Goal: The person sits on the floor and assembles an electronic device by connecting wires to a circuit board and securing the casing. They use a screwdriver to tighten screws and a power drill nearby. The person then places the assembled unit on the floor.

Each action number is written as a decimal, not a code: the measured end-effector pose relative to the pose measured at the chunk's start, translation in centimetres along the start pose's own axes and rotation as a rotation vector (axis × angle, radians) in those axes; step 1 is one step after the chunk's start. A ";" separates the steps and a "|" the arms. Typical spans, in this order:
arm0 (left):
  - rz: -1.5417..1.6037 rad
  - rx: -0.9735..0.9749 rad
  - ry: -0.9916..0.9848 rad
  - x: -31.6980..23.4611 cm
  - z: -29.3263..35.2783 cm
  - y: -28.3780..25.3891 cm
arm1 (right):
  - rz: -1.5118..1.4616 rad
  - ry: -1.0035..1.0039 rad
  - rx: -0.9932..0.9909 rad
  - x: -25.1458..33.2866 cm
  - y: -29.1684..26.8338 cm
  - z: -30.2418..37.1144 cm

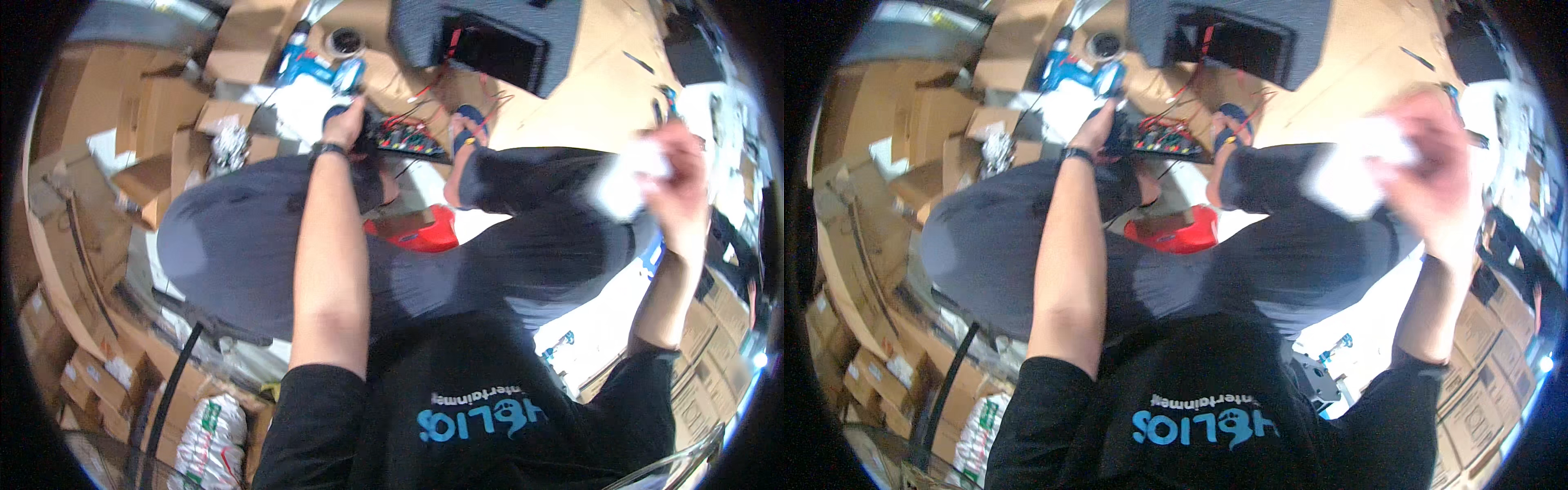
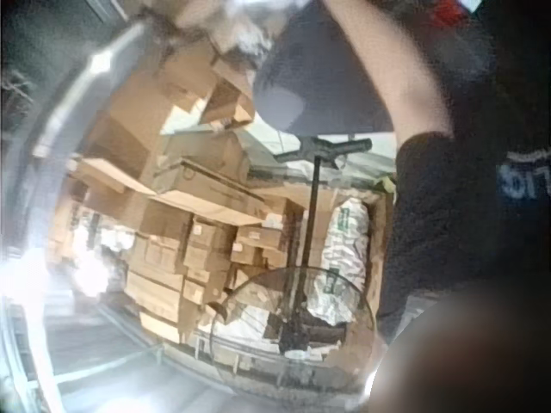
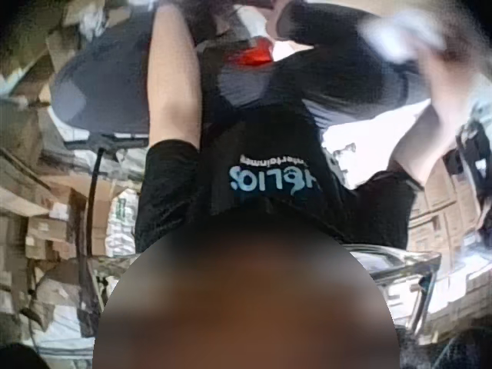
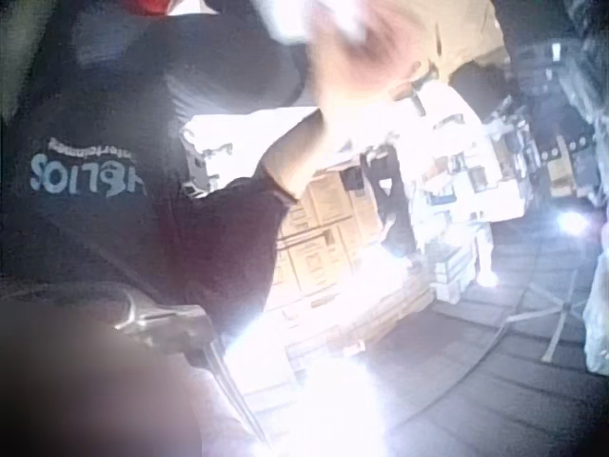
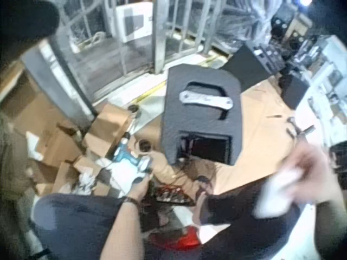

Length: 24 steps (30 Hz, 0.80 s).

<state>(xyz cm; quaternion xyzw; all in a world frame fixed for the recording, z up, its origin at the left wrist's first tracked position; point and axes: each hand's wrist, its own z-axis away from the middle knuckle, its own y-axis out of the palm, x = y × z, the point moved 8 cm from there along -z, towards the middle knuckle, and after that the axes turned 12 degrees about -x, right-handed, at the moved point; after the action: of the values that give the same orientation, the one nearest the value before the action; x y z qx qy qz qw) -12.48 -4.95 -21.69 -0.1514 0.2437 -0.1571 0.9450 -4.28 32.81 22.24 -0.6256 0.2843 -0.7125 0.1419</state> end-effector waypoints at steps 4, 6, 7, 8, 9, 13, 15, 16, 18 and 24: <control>-0.060 0.022 0.059 0.0 -0.2 -0.8 | -0.487 -0.057 -0.880 -8.7 -19.1 4.4; -0.025 0.107 -0.118 1.2 1.0 -0.5 | -0.488 0.101 -1.043 -18.1 -20.9 6.2; -0.003 0.142 -0.090 0.8 1.7 -0.6 | -0.451 0.299 -1.090 -23.9 -20.1 7.2; -0.031 0.087 -0.137 0.8 2.1 -0.9 | -0.300 0.368 -1.029 -28.3 -18.6 7.3; -0.037 0.049 -0.182 0.8 2.5 -1.1 | -0.192 0.487 -0.983 -32.9 -16.9 7.9; -0.041 0.056 -0.146 0.0 4.2 -1.3 | 0.118 0.713 -0.713 -44.2 -11.2 9.6; -0.042 0.038 -0.151 0.1 4.7 -1.4 | 0.185 0.732 -0.624 -45.8 -10.1 10.1; -0.045 0.044 -0.157 -0.1 4.8 -1.4 | 0.207 0.724 -0.590 -45.3 -10.1 10.0; -0.064 0.048 -0.153 -0.2 4.8 -1.3 | 0.243 0.676 -0.528 -41.8 -11.3 9.4; 0.017 0.005 -0.136 1.0 4.1 -0.8 | 0.416 0.351 -0.333 -13.0 -16.3 6.7</control>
<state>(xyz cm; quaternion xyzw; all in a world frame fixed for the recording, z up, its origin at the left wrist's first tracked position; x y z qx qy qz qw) -9.74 -5.15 -18.41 -0.1571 0.1799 -0.1391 0.9611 7.03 51.57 21.56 -0.4363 0.5390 -0.7089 0.1287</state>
